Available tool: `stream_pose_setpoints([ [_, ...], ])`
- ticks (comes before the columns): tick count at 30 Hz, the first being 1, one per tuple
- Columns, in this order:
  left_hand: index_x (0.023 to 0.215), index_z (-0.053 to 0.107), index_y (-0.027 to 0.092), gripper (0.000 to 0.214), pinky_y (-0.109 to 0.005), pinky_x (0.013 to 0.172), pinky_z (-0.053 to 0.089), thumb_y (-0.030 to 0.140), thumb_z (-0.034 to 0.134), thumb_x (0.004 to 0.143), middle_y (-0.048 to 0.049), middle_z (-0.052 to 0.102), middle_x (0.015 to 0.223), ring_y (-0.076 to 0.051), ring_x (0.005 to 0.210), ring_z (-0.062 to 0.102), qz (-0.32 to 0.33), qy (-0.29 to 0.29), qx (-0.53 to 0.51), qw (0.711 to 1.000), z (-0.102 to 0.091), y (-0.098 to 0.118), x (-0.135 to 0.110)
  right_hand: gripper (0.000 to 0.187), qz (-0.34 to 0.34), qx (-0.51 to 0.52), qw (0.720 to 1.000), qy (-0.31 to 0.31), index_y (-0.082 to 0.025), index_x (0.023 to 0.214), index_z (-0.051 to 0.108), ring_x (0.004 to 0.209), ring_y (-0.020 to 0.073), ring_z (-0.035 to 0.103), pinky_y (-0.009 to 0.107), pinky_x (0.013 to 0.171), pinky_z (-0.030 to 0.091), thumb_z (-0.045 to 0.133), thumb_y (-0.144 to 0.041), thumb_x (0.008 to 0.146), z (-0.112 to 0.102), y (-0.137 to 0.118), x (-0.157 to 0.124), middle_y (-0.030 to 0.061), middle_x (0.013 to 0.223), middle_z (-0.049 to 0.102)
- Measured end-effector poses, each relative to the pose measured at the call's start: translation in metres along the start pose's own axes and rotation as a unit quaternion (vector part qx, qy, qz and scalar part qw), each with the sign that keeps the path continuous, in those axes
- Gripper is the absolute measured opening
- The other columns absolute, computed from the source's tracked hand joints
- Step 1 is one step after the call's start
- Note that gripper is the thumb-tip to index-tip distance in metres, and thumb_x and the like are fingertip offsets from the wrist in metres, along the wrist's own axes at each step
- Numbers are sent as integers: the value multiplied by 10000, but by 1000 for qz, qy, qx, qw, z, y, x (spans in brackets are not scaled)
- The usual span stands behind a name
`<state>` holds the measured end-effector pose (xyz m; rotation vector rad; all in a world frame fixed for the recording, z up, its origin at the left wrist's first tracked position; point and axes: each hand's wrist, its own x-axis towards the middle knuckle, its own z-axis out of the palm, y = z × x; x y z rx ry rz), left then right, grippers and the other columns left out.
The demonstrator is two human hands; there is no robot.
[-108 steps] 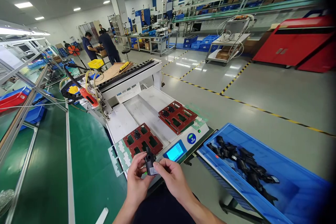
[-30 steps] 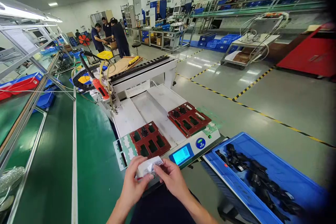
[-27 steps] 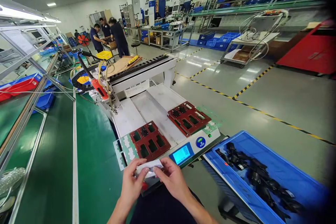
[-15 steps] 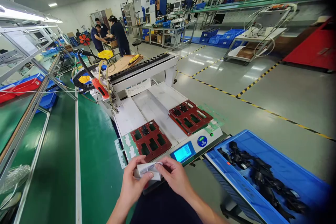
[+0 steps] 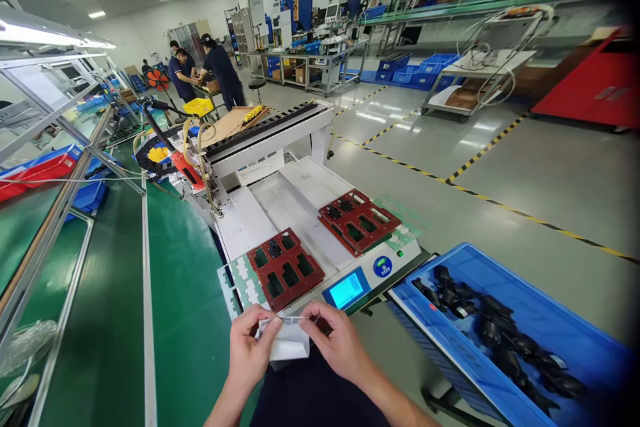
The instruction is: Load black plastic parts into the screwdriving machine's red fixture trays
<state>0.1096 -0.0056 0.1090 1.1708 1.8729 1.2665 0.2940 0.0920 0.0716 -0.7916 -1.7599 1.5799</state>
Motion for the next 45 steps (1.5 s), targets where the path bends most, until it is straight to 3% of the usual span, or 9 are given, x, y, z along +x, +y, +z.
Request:
stream_pose_setpoints([
  [8, 686, 698, 167, 343, -239, 562, 338, 415, 742, 918, -2, 594, 639, -128, 588, 489, 27, 45, 4, 999, 5, 1, -3, 299, -92, -43, 994, 29, -222, 832, 599, 684, 157, 559, 290, 643, 410, 543, -356, 1093, -1, -3, 0, -18, 745, 576],
  [12, 672, 671, 153, 396, -234, 567, 339, 458, 731, 918, -3, 567, 643, -124, 592, 466, -4, 42, -3, 999, 4, 2, -3, 89, -107, -25, 993, 44, -250, 1010, 696, 786, 177, 651, 290, 709, 508, 621, -265, 1055, -4, -9, 3, 11, 886, 689],
  [17, 668, 626, 146, 480, -231, 549, 316, 558, 730, 890, 10, 507, 614, -118, 577, 406, -80, 36, -15, 996, 6, -1, 0, 244, -224, -98, 966, 87, -324, 1123, 730, 1038, 271, 602, 424, 885, 538, 670, -133, 984, -10, -14, 9, 60, 1114, 678],
  [21, 718, 662, 141, 450, -224, 571, 351, 552, 756, 874, -5, 559, 655, -123, 604, 443, -89, -1, -45, 995, 9, -4, 2, 498, -145, -61, 987, 45, -394, 1444, 523, 1165, 292, 548, 480, 1015, 481, 668, -201, 1009, -2, -11, 14, 1, 1010, 727],
  [24, 874, 699, 145, 410, -224, 613, 412, 552, 750, 884, -34, 646, 745, -143, 655, 530, -108, 2, -111, 988, 8, -5, 2, 437, -109, -47, 992, 53, -392, 1422, 496, 1137, 274, 566, 465, 1018, 462, 611, -225, 1034, 4, -6, 18, -15, 958, 713],
  [29, 732, 615, 146, 470, -216, 581, 374, 572, 732, 894, -7, 553, 652, -123, 609, 452, -109, 43, -95, 989, 4, -12, 2, 335, -55, 45, 992, 101, -339, 1326, 498, 1049, 239, 628, 468, 1063, 454, 637, -287, 1026, 6, -2, 24, -7, 956, 679],
  [33, 709, 605, 145, 473, -226, 596, 355, 557, 712, 913, 1, 520, 646, -123, 621, 419, -91, 33, -53, 994, 2, -19, 0, 700, 2, 170, 985, 21, -331, 1493, 340, 1119, 238, 627, 458, 996, 572, 722, -243, 913, 20, -5, 29, 65, 1258, 615],
  [39, 721, 587, 139, 549, -222, 552, 295, 651, 727, 857, 18, 481, 618, -105, 583, 360, -139, -3, -61, 988, -3, -28, 4, 763, -41, 120, 992, 27, -371, 1565, 289, 1041, 196, 623, 366, 823, 657, 581, -143, 898, 43, -1, 42, 94, 1366, 514],
  [45, 662, 504, 157, 580, -215, 533, 262, 649, 762, 826, 33, 429, 612, -88, 573, 308, -163, 17, -68, 984, -17, -47, 6, 936, -100, 74, 990, -63, -415, 1631, 169, 1018, 204, 615, 360, 777, 677, 540, -69, 845, 60, 13, 58, 101, 1435, 472],
])
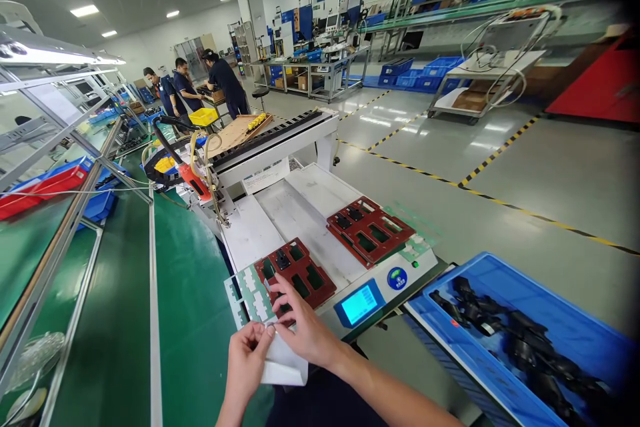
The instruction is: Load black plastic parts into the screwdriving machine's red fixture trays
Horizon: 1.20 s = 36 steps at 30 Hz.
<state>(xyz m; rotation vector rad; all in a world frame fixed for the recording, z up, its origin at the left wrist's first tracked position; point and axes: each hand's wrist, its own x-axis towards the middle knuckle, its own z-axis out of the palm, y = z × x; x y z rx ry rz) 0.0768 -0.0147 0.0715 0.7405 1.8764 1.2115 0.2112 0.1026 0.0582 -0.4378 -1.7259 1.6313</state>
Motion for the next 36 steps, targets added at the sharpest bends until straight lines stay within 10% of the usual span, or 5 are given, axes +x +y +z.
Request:
stream_pose_setpoints([
  [9, 681, 488, 169, 604, -213, 531, 262, 686, 785, 775, 37, 440, 601, -89, 559, 327, -26, -26, -19, 999, -12, -19, 7, 754, -54, -163, 982, 78, -352, 1659, 75, 1131, 261, 626, 492, 982, 627, 400, -129, 1016, -16, 54, 48, 144, 1483, 452],
  [13, 637, 502, 161, 603, -218, 574, 295, 677, 786, 764, 26, 450, 621, -103, 596, 356, -1, -17, -11, 1000, -12, -16, 4, 738, -55, -187, 979, 63, -346, 1650, 162, 1545, 357, 238, 604, 1200, 404, 495, -179, 1013, -42, 99, 83, 114, 1692, 168],
  [17, 546, 426, 182, 615, -222, 512, 271, 649, 738, 797, 31, 412, 550, -99, 520, 327, 7, -5, -9, 1000, -8, -21, 8, 742, -42, -168, 984, 42, -354, 1658, 167, 1465, 338, 423, 500, 1045, 579, 435, -154, 995, -42, 118, 98, 114, 1721, 114],
  [27, 854, 643, 176, 370, -261, 767, 456, 482, 846, 809, -33, 627, 872, -171, 840, 569, 86, 99, -71, 989, 10, -23, 31, 941, -16, 51, 982, 183, -367, 1653, 33, 1463, 344, 431, 409, 950, 633, 685, -367, 974, -36, 20, 103, 142, 1725, 68],
  [36, 1139, 672, 125, 747, -312, 663, 571, 763, 769, 762, -172, 742, 968, -243, 791, 725, 43, -69, -241, 967, 49, 2, 41, 910, 74, 280, 935, 207, -346, 1503, 346, 1424, 356, 481, 502, 1136, 503, 905, -334, 784, -36, -32, 72, 152, 1699, 207],
])
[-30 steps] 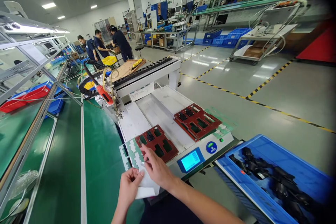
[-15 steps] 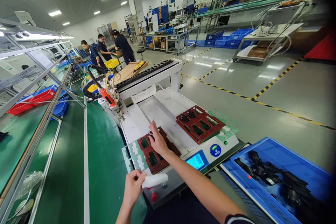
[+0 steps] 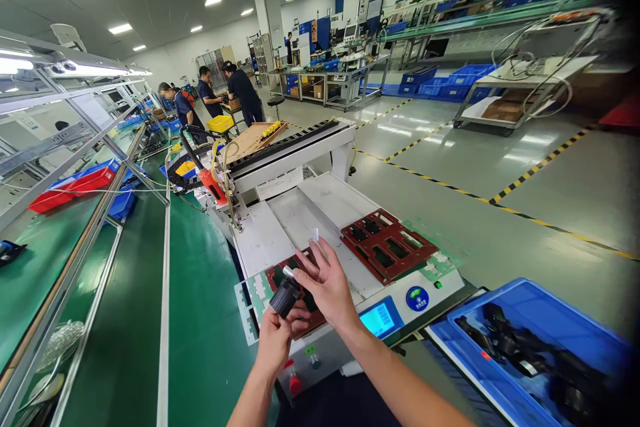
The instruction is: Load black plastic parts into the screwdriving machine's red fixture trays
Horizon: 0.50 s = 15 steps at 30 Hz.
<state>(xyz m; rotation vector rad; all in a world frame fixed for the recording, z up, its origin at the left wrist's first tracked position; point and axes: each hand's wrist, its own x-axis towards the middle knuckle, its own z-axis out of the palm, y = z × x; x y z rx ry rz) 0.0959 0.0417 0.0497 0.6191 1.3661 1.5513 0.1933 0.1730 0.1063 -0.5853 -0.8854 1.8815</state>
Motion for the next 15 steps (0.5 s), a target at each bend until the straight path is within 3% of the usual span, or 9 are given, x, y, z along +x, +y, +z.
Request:
stream_pose_setpoints([
  [3, 1234, 682, 164, 897, -341, 742, 606, 847, 767, 658, -203, 710, 1175, -306, 1001, 721, -30, -22, -99, 994, 5, 8, -7, 888, 25, 23, 999, -33, -345, 1508, 341, 1442, 362, 455, 534, 1141, 490, 890, -332, 810, -1, -3, -8, 157, 1687, 238],
  [7, 1299, 638, 269, 868, -315, 738, 604, 664, 940, 587, -139, 698, 1222, -296, 1017, 720, -32, -26, -173, 984, 4, 22, -21, 726, -16, -23, 994, -101, -417, 1568, 304, 1508, 328, 356, 524, 1157, 475, 731, -343, 986, -7, -4, -25, 67, 1708, 201],
  [9, 1275, 609, 288, 877, -285, 700, 591, 499, 1030, 535, -95, 721, 1123, -263, 925, 730, 5, -25, -121, 992, 4, 28, -25, 690, -77, -83, 990, -80, -448, 1589, 282, 1520, 296, 336, 497, 1190, 443, 671, -326, 1032, -12, -7, -35, 29, 1694, 243],
  [11, 1205, 617, 270, 862, -254, 672, 573, 324, 1070, 474, -62, 712, 1072, -226, 855, 719, 56, 1, -39, 998, 5, 34, -26, 697, -110, -112, 987, -40, -461, 1586, 295, 1503, 282, 363, 438, 1133, 507, 681, -304, 1027, -17, -14, -43, 17, 1673, 289],
  [15, 1099, 677, 245, 802, -257, 775, 583, 237, 1078, 405, -61, 635, 1204, -245, 1028, 684, 172, 65, 94, 978, 5, 35, -23, 778, -21, -41, 998, -52, -477, 1554, 339, 1438, 277, 426, 303, 855, 623, 776, -267, 946, -25, -31, -57, 17, 1680, 259],
])
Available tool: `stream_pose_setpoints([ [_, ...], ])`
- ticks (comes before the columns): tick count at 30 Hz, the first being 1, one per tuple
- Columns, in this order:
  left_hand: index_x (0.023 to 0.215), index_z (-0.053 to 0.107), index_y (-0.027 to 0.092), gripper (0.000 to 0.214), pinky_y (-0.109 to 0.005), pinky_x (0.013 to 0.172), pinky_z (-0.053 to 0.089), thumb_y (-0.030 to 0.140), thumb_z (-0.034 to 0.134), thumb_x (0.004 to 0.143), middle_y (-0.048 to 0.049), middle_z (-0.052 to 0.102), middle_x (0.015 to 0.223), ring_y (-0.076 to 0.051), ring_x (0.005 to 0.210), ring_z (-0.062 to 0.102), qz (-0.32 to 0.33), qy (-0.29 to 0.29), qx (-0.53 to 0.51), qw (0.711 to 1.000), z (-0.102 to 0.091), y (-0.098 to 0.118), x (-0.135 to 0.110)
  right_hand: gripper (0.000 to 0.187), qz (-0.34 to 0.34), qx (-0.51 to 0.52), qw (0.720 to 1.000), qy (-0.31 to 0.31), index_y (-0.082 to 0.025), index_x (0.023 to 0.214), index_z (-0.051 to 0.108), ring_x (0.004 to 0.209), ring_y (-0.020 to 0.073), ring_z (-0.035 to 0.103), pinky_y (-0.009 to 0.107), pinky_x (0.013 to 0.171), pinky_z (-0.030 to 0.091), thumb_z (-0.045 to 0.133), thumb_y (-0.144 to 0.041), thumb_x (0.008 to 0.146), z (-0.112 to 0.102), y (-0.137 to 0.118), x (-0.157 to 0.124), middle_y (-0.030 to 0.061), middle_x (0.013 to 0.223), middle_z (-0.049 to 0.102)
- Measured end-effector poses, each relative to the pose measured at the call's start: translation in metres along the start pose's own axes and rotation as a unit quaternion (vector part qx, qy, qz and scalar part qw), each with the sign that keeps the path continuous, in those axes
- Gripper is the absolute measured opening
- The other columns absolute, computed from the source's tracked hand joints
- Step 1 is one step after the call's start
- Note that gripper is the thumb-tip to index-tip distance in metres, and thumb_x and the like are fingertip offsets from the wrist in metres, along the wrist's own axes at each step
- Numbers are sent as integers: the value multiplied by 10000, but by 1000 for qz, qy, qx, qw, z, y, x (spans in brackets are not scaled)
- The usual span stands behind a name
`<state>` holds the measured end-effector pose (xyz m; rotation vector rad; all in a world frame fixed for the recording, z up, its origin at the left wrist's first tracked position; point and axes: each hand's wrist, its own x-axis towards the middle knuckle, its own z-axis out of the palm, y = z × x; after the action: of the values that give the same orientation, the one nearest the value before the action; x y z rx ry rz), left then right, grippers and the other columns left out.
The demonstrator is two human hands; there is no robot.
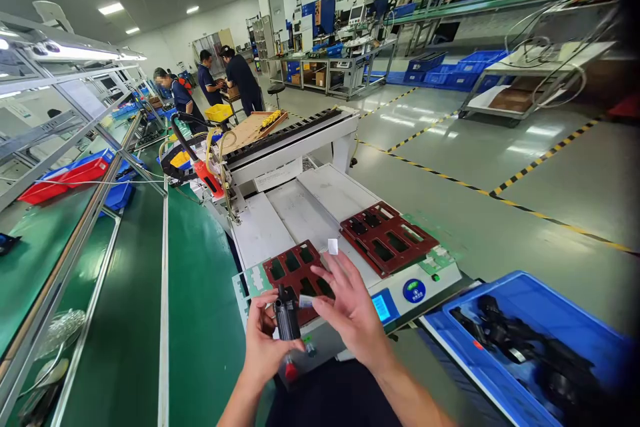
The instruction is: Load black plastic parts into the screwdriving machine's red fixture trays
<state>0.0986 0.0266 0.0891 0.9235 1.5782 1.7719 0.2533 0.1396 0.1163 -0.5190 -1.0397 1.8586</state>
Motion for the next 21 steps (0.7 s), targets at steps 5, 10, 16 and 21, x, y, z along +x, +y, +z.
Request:
stream_pose_setpoints([
  [5, 1156, 662, 290, 751, -234, 762, 581, 347, 1052, 517, -74, 607, 1267, -231, 1067, 672, 44, -45, 14, 998, 0, -8, 0, 937, 103, 14, 993, -54, -520, 1569, 248, 1427, 312, 418, 283, 658, 638, 813, -248, 873, 3, 0, -16, 17, 1706, 149],
  [10, 1171, 647, 316, 784, -215, 770, 574, 282, 1059, 505, -64, 594, 1290, -229, 1104, 663, 48, -61, 23, 997, 1, -9, 0, 944, 101, -13, 995, -20, -485, 1564, 267, 1424, 327, 434, 269, 656, 638, 829, -245, 845, 6, -2, -17, 35, 1700, 179],
  [16, 1160, 636, 306, 730, -232, 780, 576, 316, 1043, 554, -75, 567, 1320, -200, 1025, 666, 36, -67, 15, 997, 2, -5, -1, 994, 128, -19, 991, -43, -492, 1577, 216, 1464, 349, 369, 281, 581, 644, 806, -215, 826, 8, -2, -20, 25, 1714, 92],
  [21, 1164, 621, 309, 790, -284, 860, 581, 266, 1058, 507, -79, 558, 1344, -245, 1110, 663, 21, -73, 32, 997, 0, -5, -3, 1010, 119, -49, 991, -47, -497, 1587, 186, 1447, 344, 394, 270, 552, 643, 775, -198, 824, 8, 0, -19, 20, 1714, 90],
])
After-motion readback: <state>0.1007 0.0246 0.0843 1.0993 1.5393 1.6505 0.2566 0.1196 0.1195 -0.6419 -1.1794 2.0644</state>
